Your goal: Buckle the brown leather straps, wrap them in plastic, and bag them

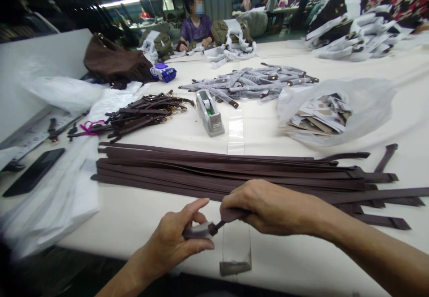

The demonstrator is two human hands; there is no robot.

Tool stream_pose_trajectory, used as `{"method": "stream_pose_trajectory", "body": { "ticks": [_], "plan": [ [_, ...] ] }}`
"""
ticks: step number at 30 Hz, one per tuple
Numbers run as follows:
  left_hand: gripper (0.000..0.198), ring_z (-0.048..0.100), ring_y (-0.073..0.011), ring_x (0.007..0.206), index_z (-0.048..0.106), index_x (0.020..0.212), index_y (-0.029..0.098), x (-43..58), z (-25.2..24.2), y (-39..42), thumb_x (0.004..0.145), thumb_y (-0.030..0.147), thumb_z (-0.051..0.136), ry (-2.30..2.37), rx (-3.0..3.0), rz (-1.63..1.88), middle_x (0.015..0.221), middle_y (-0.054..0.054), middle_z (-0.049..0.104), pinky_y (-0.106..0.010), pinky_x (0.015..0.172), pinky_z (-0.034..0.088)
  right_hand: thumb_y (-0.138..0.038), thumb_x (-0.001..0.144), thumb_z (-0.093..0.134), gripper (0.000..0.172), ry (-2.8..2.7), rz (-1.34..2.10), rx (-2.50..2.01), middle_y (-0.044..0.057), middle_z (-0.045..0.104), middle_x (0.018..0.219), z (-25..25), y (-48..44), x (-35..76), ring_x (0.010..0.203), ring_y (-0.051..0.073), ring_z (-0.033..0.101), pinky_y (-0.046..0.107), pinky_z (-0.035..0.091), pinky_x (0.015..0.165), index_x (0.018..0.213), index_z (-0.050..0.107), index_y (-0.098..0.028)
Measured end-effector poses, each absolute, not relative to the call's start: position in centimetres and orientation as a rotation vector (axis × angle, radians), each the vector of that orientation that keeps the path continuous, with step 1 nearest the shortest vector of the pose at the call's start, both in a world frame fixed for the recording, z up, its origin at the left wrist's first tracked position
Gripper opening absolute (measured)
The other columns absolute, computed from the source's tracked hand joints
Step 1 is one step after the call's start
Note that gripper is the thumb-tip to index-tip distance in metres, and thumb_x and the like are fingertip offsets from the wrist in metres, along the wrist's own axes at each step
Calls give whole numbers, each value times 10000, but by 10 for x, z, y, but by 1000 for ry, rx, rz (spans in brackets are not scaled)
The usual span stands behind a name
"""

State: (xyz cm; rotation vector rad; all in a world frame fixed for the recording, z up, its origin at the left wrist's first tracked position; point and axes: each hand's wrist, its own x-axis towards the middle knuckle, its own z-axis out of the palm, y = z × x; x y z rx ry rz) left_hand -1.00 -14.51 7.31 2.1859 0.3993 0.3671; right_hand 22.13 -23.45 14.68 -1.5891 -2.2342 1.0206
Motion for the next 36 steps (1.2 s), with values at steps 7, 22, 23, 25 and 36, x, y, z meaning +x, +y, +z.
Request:
{"method": "stream_pose_trajectory", "body": {
  "ticks": [7, 22, 23, 25, 36],
  "plan": [
    [199, 408, -78, 529, 546, 768, 169, -12, 82, -141, 771, 348, 633, 581, 2099, 168, 596, 55, 467, -182, 513, 307, -384, 926, 369, 222, -2088, 1031, -1763, 2, 581, 841, 147, -241, 215, 754, 157, 545, 258, 363, 653, 934, 508, -212],
    [551, 466, -102, 601, 443, 1182, 233, -6, 84, -140, 705, 302, 709, 691, 1955, 82, 674, 73, 527, -198, 595, 340, -18, 794, 434, 188, -2510, 204, -1633, -8, 498, 715, 123, -243, 192, 541, 148, 424, 276, 143, 476, 821, 442, -204],
    [580, 460, -105, 604, 440, 1173, 227, -7, 84, -139, 679, 320, 730, 729, 1933, 73, 681, 72, 523, -200, 584, 334, -28, 807, 430, 178, -2511, 201, -1625, -7, 499, 718, 121, -244, 192, 545, 149, 424, 277, 154, 479, 822, 441, -205],
    [478, 431, -103, 592, 512, 1027, 195, -8, 84, -136, 646, 364, 747, 783, 1889, 1, 655, 70, 493, -199, 548, 310, -42, 828, 423, 168, -2519, 204, -1606, -4, 505, 730, 120, -244, 193, 561, 152, 428, 279, 174, 489, 833, 441, -208],
    [268, 387, -93, 573, 453, 692, 170, -1, 93, -134, 686, 240, 712, 731, 2087, -142, 605, 66, 447, -201, 532, 246, -84, 847, 472, 114, -2459, 451, -1741, -9, 524, 709, 136, -226, 186, 533, 124, 432, 259, 163, 467, 790, 500, -178]
  ]
}}
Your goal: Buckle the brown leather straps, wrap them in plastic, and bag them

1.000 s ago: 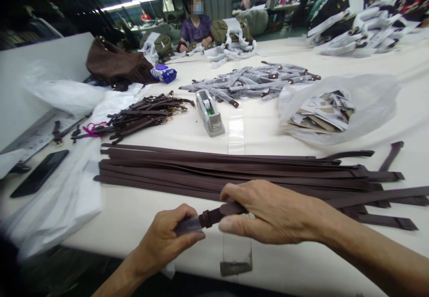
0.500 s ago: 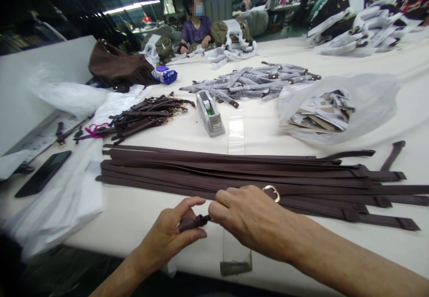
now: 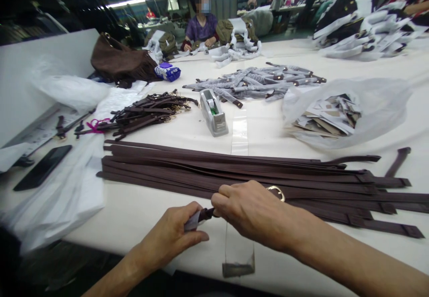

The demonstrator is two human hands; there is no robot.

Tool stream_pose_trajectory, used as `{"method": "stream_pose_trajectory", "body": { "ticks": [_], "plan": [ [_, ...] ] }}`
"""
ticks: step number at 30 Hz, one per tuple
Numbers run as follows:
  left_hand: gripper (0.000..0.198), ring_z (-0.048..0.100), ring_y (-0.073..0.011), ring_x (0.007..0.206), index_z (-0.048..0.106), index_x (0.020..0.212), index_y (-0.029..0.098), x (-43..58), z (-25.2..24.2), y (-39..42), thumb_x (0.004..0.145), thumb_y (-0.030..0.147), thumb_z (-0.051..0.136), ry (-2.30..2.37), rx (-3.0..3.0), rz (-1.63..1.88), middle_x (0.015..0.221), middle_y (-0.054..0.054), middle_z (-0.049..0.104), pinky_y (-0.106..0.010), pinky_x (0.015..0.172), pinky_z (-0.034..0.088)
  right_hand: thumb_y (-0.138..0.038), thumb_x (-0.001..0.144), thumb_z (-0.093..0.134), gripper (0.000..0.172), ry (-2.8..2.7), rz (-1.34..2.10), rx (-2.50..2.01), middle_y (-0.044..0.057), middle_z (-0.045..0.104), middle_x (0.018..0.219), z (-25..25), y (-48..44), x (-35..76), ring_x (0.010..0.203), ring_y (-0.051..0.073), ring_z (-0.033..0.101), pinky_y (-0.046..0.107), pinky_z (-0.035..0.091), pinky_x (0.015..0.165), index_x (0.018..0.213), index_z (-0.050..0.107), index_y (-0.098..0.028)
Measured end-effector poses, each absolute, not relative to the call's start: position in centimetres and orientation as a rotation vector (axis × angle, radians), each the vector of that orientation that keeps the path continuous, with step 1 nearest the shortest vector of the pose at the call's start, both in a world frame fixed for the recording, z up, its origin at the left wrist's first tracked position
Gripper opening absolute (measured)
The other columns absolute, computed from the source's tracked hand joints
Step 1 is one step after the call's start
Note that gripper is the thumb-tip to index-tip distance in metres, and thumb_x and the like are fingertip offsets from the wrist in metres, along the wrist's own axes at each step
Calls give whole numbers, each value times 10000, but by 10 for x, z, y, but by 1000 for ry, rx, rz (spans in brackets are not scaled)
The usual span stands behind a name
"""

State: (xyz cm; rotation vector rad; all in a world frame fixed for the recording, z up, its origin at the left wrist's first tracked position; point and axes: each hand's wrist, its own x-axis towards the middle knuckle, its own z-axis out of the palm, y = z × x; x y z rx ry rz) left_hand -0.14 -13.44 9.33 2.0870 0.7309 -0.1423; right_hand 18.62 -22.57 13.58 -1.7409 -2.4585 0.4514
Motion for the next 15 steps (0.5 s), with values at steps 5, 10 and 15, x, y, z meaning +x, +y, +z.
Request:
{"method": "stream_pose_trajectory", "body": {
  "ticks": [5, 10, 15],
  "plan": [
    [235, 474, -116, 623, 542, 828, 177, -1, 93, -132, 679, 238, 714, 668, 1966, -140, 678, 42, 537, -199, 566, 321, -108, 863, 480, 93, -2521, 545, -1587, -14, 524, 716, 135, -214, 182, 555, 121, 454, 258, 214, 477, 861, 532, -185],
    [239, 523, -111, 492, 554, 891, 124, 1, 89, -133, 710, 242, 655, 523, 1443, -222, 570, 21, 566, -201, 510, 403, -115, 867, 478, 95, -2573, 558, -1499, -7, 529, 719, 135, -206, 174, 583, 124, 476, 262, 244, 488, 857, 548, -178],
    [252, 478, -77, 411, 532, 593, 107, -4, 82, -135, 753, 295, 579, 512, 1310, -239, 502, 5, 536, -188, 467, 414, -240, 908, 455, 155, -2479, 697, -1528, 11, 563, 726, 129, -202, 168, 602, 126, 511, 251, 290, 519, 812, 548, -162]
  ]
}}
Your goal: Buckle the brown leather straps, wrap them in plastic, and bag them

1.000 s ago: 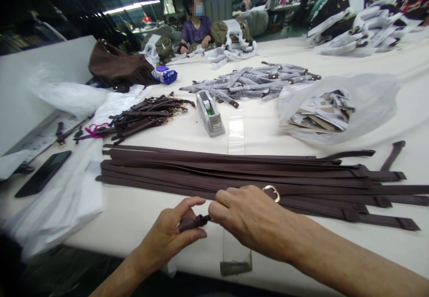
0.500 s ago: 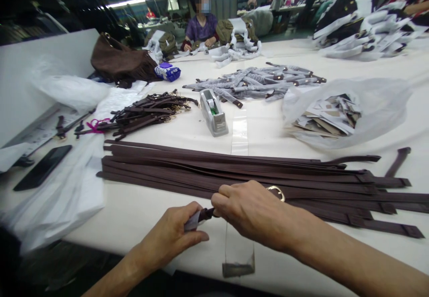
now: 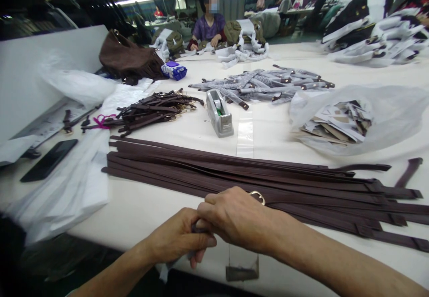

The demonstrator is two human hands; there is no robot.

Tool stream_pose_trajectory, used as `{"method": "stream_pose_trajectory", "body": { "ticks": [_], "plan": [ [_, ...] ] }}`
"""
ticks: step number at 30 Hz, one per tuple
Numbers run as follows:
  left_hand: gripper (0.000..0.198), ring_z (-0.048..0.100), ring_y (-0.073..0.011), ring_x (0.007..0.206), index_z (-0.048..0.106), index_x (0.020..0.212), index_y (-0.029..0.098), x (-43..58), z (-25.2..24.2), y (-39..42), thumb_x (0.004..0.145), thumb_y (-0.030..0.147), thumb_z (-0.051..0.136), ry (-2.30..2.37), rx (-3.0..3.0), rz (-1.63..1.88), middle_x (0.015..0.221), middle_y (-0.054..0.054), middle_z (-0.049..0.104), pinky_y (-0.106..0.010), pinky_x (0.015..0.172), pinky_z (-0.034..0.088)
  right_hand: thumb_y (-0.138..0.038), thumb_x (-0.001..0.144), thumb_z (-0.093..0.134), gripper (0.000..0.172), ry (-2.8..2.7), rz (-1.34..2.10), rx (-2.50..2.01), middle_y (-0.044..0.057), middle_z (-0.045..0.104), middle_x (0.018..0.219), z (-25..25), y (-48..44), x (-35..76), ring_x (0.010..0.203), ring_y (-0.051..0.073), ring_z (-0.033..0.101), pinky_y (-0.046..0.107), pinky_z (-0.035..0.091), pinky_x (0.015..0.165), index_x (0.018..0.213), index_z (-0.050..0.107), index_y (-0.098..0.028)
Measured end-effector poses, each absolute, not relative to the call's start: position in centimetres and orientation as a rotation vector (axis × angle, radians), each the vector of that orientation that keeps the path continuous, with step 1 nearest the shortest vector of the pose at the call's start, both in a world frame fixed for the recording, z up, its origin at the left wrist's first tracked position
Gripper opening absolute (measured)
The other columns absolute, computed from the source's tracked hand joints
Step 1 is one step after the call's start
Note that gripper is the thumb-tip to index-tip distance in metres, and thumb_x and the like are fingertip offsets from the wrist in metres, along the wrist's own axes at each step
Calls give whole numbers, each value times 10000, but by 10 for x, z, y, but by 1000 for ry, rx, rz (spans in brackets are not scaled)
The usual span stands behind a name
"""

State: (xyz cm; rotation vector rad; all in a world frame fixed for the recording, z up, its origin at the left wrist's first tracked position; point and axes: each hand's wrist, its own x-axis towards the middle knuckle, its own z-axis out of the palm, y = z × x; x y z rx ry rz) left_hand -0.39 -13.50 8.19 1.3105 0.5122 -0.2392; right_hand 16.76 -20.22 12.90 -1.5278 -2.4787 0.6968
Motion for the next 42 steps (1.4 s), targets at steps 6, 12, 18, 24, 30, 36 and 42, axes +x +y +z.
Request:
{"method": "stream_pose_trajectory", "body": {
  "ticks": [6, 12, 18, 24, 30, 36, 42],
  "plan": [
    [267, 487, -68, 427, 500, 727, 126, -17, 77, -130, 691, 330, 669, 503, 1141, -285, 547, 21, 546, -158, 441, 411, -327, 933, 410, 228, -2257, 943, -1585, 7, 571, 723, 127, -209, 187, 653, 126, 528, 234, 348, 587, 836, 541, -167],
    [221, 477, -62, 466, 562, 815, 119, -10, 79, -129, 682, 259, 671, 443, 1226, -294, 562, 41, 508, -164, 473, 424, -272, 909, 453, 159, -2424, 813, -1504, 25, 587, 724, 120, -214, 161, 648, 152, 544, 257, 366, 592, 864, 567, -170],
    [376, 470, -66, 449, 515, 970, 141, -13, 83, -126, 668, 251, 709, 569, 1301, -258, 549, 52, 519, -145, 429, 391, -326, 900, 476, 183, -2170, 850, -1604, 46, 607, 843, 116, -218, 178, 747, 166, 562, 272, 404, 659, 984, 529, -173],
    [445, 487, -71, 444, 540, 1013, 137, -12, 78, -128, 641, 276, 738, 474, 1279, -236, 606, 35, 535, -167, 424, 439, -300, 874, 533, 185, -2093, 1100, -1464, 28, 610, 918, 119, -215, 175, 816, 154, 568, 244, 404, 701, 1018, 503, -187],
    [546, 464, -65, 416, 459, 1056, 171, -18, 78, -124, 607, 249, 760, 614, 1339, -258, 628, 44, 549, -156, 388, 404, -401, 877, 507, 250, -2109, 1064, -1740, -23, 520, 634, 111, -216, 194, 552, 114, 456, 225, 296, 503, 775, 526, -174],
    [628, 497, -98, 491, 429, 1133, 167, -13, 71, -129, 614, 277, 764, 539, 1423, -171, 649, 40, 546, -188, 450, 400, -230, 892, 507, 58, -2296, 579, -1460, 3, 548, 745, 107, -217, 163, 639, 135, 464, 253, 289, 560, 902, 524, -175],
    [812, 534, -146, 682, 394, 1216, 227, -24, 79, -122, 540, 395, 810, 746, 1827, -57, 842, 14, 600, -226, 606, 384, -202, 894, 494, 96, -2255, 283, -1382, 7, 515, 667, 100, -218, 160, 596, 142, 419, 276, 257, 518, 823, 536, -152]
  ]
}}
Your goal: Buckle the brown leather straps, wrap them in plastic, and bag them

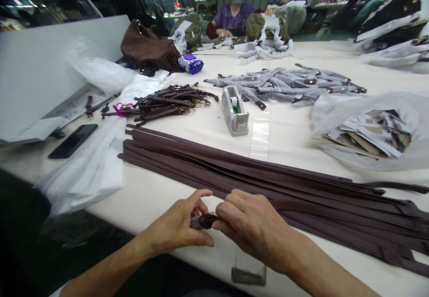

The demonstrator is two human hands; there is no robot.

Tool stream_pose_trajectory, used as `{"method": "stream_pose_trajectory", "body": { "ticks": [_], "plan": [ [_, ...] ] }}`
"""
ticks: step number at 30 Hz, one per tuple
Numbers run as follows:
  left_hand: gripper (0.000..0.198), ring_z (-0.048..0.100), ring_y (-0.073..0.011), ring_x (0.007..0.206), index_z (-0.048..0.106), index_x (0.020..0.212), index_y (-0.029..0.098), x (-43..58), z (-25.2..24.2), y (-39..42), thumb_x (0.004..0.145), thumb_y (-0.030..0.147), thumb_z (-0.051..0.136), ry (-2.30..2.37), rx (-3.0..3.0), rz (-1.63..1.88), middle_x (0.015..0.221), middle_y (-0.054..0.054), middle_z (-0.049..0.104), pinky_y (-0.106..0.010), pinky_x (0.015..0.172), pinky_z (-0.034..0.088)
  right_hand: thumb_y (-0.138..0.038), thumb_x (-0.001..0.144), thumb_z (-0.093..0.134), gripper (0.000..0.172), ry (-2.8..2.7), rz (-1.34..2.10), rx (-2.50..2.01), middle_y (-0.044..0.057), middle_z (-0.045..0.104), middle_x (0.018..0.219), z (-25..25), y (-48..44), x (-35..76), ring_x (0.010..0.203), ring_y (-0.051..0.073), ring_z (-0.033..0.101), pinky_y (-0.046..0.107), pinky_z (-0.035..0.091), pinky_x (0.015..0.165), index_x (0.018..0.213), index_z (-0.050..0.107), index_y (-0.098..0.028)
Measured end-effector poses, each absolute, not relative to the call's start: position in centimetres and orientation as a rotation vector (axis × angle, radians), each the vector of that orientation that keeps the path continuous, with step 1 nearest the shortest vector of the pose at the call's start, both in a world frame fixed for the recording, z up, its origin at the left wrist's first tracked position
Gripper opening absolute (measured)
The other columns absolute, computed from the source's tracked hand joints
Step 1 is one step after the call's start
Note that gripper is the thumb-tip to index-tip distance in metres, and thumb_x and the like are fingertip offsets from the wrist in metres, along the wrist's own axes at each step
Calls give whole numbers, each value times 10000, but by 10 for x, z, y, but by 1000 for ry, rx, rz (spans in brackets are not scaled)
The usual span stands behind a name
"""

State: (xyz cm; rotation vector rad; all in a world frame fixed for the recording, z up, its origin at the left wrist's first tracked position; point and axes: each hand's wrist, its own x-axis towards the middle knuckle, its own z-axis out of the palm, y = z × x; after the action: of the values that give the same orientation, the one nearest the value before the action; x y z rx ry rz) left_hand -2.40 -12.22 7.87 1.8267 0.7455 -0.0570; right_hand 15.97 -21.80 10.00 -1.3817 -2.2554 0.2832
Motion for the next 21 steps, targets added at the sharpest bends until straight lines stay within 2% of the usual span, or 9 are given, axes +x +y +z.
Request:
{"method": "stream_pose_trajectory", "body": {
  "ticks": [3, 5, 10, 13, 16, 19, 21],
  "plan": [
    [711, 510, -159, 593, 486, 1089, 204, -26, 84, -122, 525, 526, 774, 941, 1986, -175, 661, 35, 560, -218, 509, 313, -207, 902, 484, 130, -2238, 250, -1348, 13, 507, 648, 97, -216, 159, 588, 143, 413, 279, 258, 511, 806, 544, -144],
    [642, 498, -156, 555, 505, 1041, 208, -26, 85, -123, 543, 518, 768, 950, 2026, -197, 571, 55, 516, -211, 487, 287, -196, 898, 489, 125, -2238, 221, -1326, 15, 508, 646, 95, -215, 156, 589, 145, 408, 281, 259, 510, 800, 544, -141],
    [570, 555, -160, 619, 474, 1052, 218, -26, 81, -127, 606, 411, 773, 823, 2046, -48, 627, 52, 566, -200, 519, 341, -145, 879, 485, 135, -2249, 171, -1294, 15, 503, 637, 86, -214, 143, 574, 144, 398, 281, 250, 502, 752, 532, -144],
    [614, 578, -164, 623, 427, 1114, 199, -30, 78, -129, 643, 417, 755, 740, 2146, 22, 674, 38, 595, -209, 521, 379, -202, 874, 507, 149, -2028, 436, -1450, 6, 531, 651, 83, -212, 140, 581, 124, 448, 257, 306, 530, 736, 531, -150],
    [715, 611, -186, 705, 295, 1237, 167, -35, 71, -131, 700, 352, 729, 563, 2431, 259, 837, -23, 633, -248, 605, 449, -261, 853, 534, 179, -1676, 826, -1646, -17, 531, 618, 82, -209, 140, 562, 105, 463, 226, 340, 532, 706, 530, -159],
    [597, 619, -219, 719, 212, 1282, 128, -36, 60, -131, 827, 234, 583, 453, 2759, 524, 863, -74, 639, -317, 638, 472, -312, 849, 526, 233, -1464, 1040, -1670, -17, 522, 604, 81, -207, 138, 569, 111, 466, 216, 353, 518, 674, 509, -161],
    [529, 620, -222, 680, 212, 1286, 117, -34, 57, -131, 857, 198, 512, 484, 2788, 560, 833, -77, 642, -321, 606, 471, -312, 853, 524, 237, -1476, 1027, -1645, -18, 515, 600, 79, -207, 135, 560, 107, 464, 213, 351, 511, 673, 502, -160]
  ]
}}
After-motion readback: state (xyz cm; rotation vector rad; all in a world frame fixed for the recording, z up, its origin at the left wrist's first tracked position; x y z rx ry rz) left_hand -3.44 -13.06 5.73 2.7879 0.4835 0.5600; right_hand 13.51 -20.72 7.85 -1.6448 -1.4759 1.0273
